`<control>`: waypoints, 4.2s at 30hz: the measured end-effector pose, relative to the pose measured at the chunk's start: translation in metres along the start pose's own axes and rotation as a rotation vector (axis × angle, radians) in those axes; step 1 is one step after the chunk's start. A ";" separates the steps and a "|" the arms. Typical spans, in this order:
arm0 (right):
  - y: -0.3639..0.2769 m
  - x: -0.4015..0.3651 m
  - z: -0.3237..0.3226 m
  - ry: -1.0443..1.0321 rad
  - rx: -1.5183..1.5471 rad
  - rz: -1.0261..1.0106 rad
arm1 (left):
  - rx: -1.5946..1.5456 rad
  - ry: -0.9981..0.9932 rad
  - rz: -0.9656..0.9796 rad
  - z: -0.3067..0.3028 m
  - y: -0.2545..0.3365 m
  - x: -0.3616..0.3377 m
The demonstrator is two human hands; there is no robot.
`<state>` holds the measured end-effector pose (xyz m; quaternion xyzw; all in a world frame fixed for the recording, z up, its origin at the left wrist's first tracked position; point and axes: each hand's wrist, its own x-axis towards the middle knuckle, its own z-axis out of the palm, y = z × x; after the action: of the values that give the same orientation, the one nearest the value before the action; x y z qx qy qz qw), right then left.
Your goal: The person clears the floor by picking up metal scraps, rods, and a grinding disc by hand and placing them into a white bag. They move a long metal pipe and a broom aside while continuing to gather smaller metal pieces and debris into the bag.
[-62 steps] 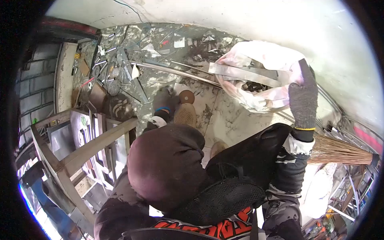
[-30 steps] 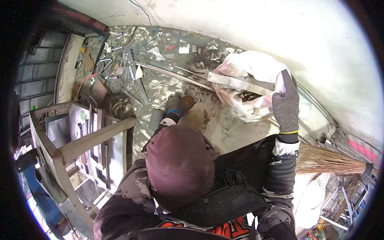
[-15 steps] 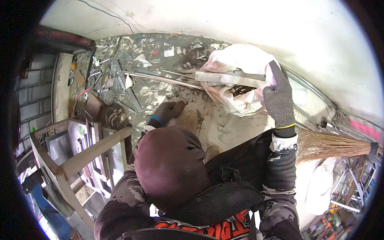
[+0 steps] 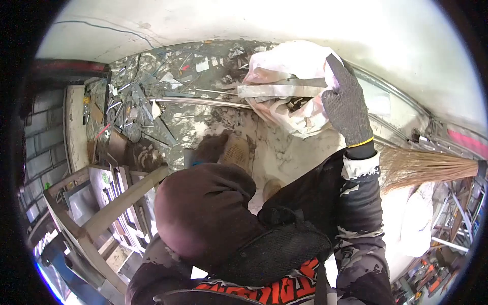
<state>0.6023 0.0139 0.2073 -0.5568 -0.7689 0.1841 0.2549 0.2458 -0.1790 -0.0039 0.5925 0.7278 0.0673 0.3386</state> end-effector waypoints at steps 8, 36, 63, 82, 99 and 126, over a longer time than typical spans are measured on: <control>-0.008 -0.005 -0.006 -0.052 0.121 0.067 | -0.040 0.015 -0.145 -0.003 -0.048 0.008; -0.016 0.006 0.008 -0.091 -0.156 -0.128 | -0.783 0.330 -0.244 -0.017 -0.053 0.000; -0.048 0.011 0.025 -0.245 0.253 0.304 | 0.017 0.411 -0.490 -0.122 -0.109 -0.047; -0.047 0.019 0.017 -0.231 0.252 0.356 | -0.100 0.706 -0.398 -0.146 -0.118 -0.057; -0.033 0.005 0.021 -0.186 0.100 0.111 | 0.455 0.413 0.115 -0.085 -0.086 0.082; -0.026 0.017 0.009 -0.163 0.102 0.110 | 0.461 0.016 -0.115 -0.145 -0.085 0.162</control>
<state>0.5731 0.0214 0.2182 -0.5677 -0.7448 0.2816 0.2091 0.0824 -0.0128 -0.0032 0.6111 0.7592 -0.1155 0.1921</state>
